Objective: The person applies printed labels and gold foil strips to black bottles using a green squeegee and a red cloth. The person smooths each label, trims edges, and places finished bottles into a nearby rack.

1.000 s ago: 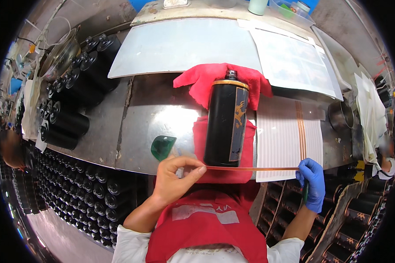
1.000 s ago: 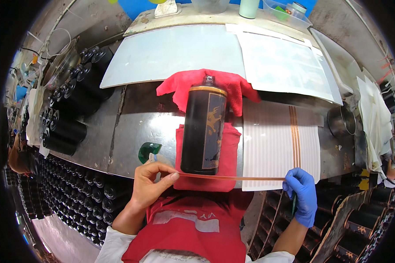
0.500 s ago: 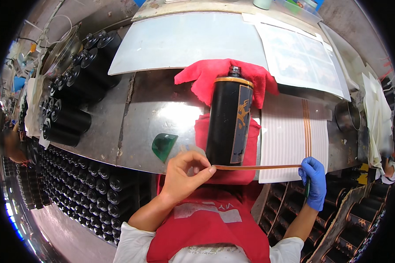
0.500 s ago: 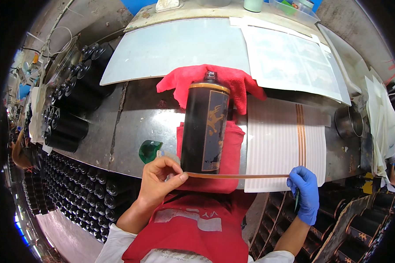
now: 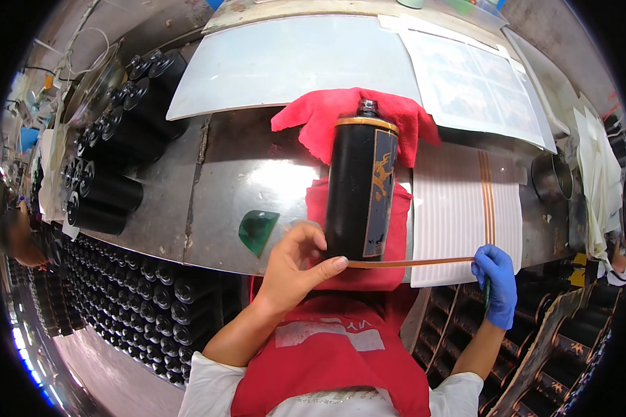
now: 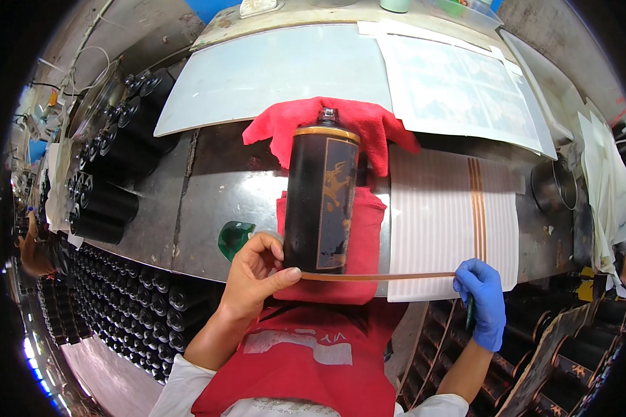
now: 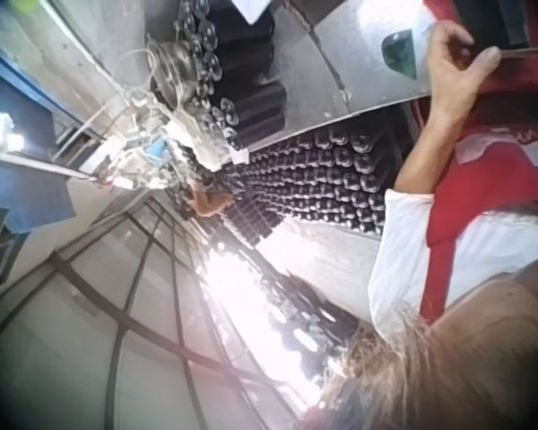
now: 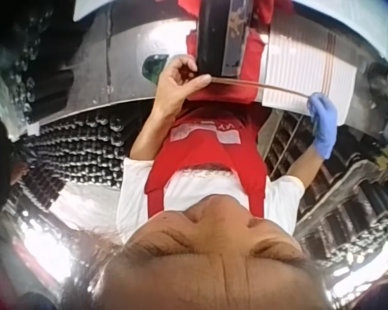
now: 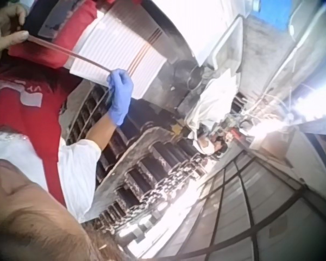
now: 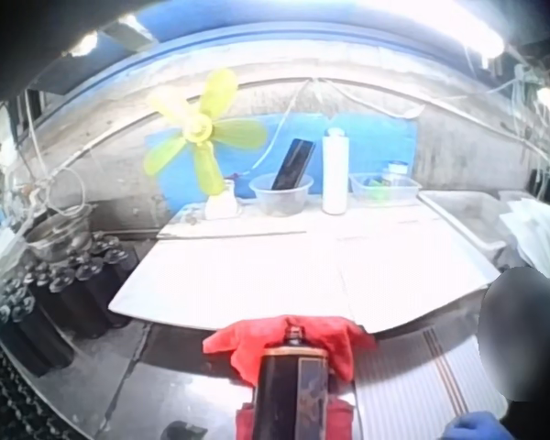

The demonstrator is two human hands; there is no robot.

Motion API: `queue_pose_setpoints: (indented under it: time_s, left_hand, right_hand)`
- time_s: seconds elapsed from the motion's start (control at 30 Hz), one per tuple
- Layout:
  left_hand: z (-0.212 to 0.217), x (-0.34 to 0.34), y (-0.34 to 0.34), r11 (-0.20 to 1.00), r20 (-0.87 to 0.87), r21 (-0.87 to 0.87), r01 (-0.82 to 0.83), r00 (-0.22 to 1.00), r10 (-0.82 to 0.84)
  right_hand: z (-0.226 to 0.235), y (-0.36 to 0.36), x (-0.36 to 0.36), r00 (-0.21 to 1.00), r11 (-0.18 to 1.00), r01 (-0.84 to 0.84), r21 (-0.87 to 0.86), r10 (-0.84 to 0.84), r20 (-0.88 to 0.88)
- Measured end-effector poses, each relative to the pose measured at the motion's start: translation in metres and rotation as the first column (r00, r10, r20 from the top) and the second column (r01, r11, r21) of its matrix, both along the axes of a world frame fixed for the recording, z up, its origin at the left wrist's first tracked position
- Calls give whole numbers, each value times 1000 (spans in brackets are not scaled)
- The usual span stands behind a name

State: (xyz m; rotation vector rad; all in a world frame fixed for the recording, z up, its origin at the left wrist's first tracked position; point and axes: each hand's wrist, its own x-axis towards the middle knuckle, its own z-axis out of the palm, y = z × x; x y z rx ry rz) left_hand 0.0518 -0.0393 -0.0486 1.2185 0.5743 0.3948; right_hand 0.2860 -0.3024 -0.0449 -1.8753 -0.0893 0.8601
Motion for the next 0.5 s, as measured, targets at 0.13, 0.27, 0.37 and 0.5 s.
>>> queue_pose_setpoints:
  time_s: [0.13,0.27,0.37,0.5]
  left_hand:
    - [-3,0,6,985,22,-164,49,999,-46]
    - [0,-1,17,956,32,-273,102,995,-97]
    - [0,-3,19,997,-62,-80,-9,998,4]
    - [26,10,-15,448,-74,892,59,997,15]
  right_hand:
    - [-11,2,3,999,999,-33,22,33,9]
    - [-17,4,6,996,996,-88,20,87,22]
    - [-23,4,6,994,996,-89,-14,89,62]
    - [-32,5,3,992,998,-68,-8,69,102]
